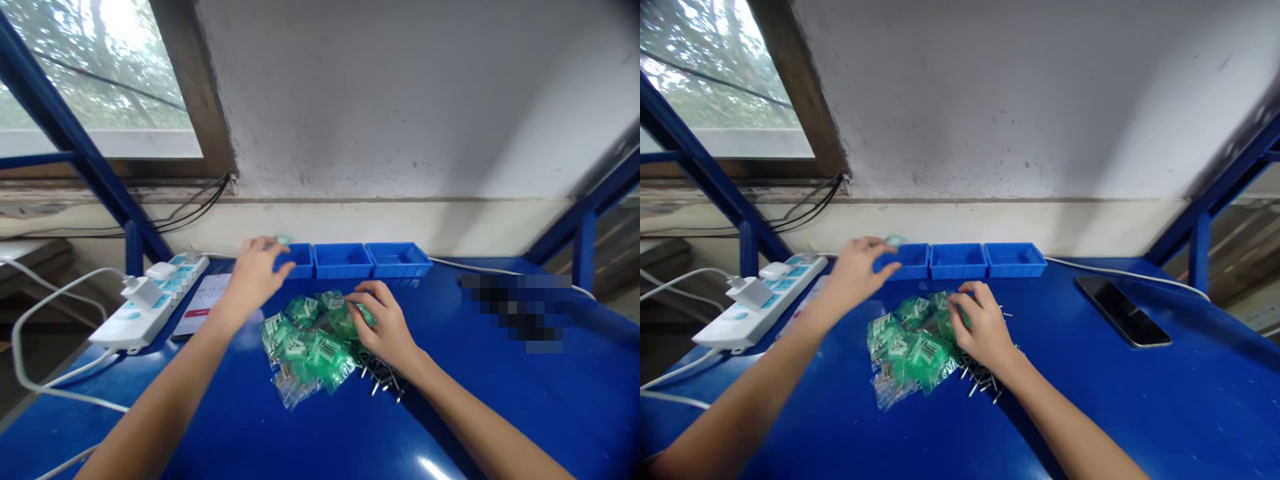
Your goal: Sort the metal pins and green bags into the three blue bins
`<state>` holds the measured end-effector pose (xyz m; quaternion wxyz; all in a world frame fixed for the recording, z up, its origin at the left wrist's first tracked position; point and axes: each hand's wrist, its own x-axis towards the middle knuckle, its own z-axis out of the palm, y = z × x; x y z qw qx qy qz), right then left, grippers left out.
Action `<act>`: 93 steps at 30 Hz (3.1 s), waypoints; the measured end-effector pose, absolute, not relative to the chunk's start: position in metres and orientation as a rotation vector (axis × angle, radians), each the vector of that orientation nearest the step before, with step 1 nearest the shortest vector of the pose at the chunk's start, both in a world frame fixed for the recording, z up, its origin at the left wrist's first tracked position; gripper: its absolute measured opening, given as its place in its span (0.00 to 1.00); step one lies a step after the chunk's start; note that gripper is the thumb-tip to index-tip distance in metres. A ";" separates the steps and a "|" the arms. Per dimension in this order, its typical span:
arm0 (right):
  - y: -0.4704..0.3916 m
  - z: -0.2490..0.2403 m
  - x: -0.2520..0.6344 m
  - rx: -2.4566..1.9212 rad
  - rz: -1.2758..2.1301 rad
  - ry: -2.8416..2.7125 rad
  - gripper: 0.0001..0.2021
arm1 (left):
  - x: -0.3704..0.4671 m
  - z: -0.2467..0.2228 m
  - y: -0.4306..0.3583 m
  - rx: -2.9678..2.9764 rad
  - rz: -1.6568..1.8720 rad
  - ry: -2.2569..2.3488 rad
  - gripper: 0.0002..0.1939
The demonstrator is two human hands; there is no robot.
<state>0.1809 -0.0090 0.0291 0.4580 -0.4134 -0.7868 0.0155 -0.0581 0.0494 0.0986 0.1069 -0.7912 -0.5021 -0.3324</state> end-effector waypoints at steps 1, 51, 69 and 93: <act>-0.006 0.029 0.183 -1.045 0.048 -1.926 0.08 | -0.053 0.089 0.049 -2.435 -0.867 -1.547 0.11; 0.003 0.017 0.186 -1.188 0.140 -1.847 0.09 | -0.003 0.025 0.062 -2.754 -0.598 -1.926 0.08; -0.012 0.024 0.173 -1.081 0.366 -1.852 0.09 | -0.006 0.027 -0.008 -2.987 -1.665 -1.993 0.18; 0.008 0.017 0.191 -1.211 0.183 -1.893 0.09 | 0.014 0.026 0.051 -2.844 -0.361 -1.782 0.23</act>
